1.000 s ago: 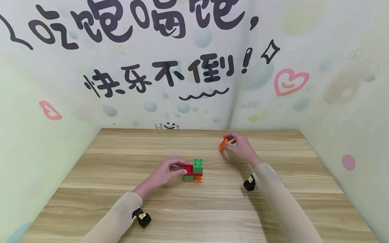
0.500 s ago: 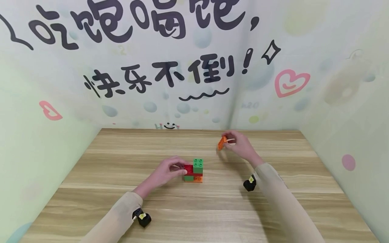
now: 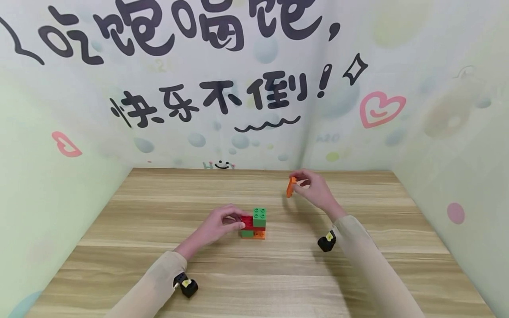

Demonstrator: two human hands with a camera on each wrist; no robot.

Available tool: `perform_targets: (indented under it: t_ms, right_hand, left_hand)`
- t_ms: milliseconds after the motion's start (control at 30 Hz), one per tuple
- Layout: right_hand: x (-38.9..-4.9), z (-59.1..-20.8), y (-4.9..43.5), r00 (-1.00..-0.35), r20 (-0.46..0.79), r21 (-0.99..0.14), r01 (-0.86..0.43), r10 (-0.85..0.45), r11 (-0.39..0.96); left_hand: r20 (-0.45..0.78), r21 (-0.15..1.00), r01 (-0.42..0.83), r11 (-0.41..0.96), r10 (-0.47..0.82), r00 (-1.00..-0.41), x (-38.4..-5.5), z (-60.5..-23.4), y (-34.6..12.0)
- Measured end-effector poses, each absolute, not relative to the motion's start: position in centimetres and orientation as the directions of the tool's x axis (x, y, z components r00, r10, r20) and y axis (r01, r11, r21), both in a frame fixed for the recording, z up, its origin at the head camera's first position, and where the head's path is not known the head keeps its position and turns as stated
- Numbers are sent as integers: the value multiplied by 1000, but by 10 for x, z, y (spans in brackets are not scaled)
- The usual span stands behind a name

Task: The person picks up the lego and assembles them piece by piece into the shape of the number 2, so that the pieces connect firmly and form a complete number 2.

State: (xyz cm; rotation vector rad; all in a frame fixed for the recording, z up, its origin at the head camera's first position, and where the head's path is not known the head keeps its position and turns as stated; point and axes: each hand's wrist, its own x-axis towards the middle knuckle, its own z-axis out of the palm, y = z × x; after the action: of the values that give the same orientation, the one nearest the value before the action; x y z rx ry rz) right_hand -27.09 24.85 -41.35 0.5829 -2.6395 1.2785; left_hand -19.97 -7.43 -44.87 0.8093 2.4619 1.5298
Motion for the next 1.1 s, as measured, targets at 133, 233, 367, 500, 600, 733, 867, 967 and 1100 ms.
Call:
perform_targets:
  t_ms: [133,233,367,500,600,733,867,967,1100]
  right_hand:
    - [-266,-410,245,-924,247,-762,-371,-291,531]
    - [-267,-413,246,-929,218,-802,-344,-298,488]
    - [-268,-419,245,-933,213,-831,-329,-290,447]
    - [-258,-409,236,-928,239,-809,-353,-284,470]
    - [-249,-398,230,-927,251,-787,-364,-280,499]
    - [-243,-392,227,-927,249,-769,-366,-282,523]
    - [-249,-402,232,-914,244,-783,-384,-326,490]
    - [-257,-416,236,-901,239,-804,-393,-362,447]
    - [-261,-425,237,-890,259,-802,-414,-374,430]
  left_hand:
    - [164,863,370,343,503,-849,-200,-449,-74]
    - [165,866,368,340,500,-850,-200,-449,-74]
    - [168,866,369,338,499,-850,-199,-449,-74]
    - [170,864,373,338,501,-849,-199,-449,-74]
    - [168,864,371,340,501,-849,-199,-449,-75]
    - [163,866,366,340,500,-850,-199,-448,-75]
    - [164,867,365,338,498,-851,-198,-448,-75]
    - [162,868,364,339,498,-852,-198,-449,-75]
    - [163,866,365,341,498,-852,-199,-450,-75]
